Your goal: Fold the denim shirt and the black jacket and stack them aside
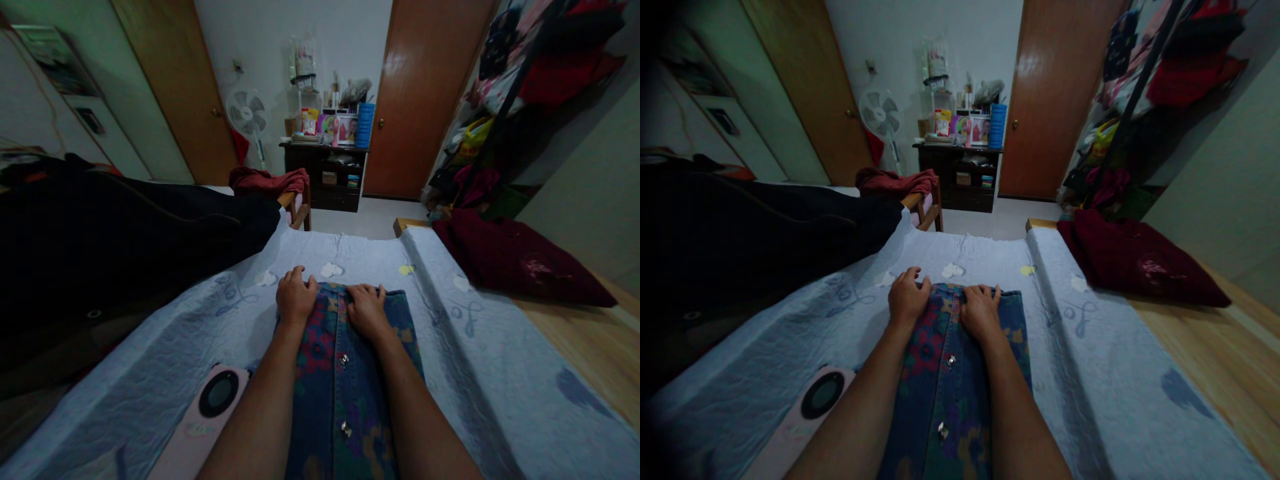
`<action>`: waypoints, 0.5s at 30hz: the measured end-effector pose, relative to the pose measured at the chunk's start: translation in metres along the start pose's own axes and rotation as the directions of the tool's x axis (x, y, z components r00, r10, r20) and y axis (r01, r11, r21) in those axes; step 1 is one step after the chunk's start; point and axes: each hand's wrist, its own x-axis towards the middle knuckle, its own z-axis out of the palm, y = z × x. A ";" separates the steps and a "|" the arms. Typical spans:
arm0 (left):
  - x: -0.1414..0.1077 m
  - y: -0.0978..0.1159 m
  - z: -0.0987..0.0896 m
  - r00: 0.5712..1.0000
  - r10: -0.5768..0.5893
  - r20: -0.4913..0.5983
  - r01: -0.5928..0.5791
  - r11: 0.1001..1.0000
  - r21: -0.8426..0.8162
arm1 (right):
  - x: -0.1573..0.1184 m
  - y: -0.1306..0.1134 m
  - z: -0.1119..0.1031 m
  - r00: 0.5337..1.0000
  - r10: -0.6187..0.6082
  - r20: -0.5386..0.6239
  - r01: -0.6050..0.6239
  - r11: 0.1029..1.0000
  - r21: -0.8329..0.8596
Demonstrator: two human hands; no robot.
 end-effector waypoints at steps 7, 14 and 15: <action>0.004 0.004 -0.021 0.976 -0.033 0.216 0.062 0.990 -0.127 | 0.002 -0.002 0.003 0.999 -0.045 0.031 0.042 0.994 0.100; 0.009 0.002 -0.028 0.811 0.237 0.534 0.139 0.810 -0.570 | 0.003 0.001 0.008 0.997 -0.067 0.024 0.064 0.989 0.134; 0.008 0.003 -0.031 0.785 0.271 0.557 0.171 0.770 -0.615 | 0.003 0.001 0.007 0.997 -0.069 0.018 0.066 0.988 0.137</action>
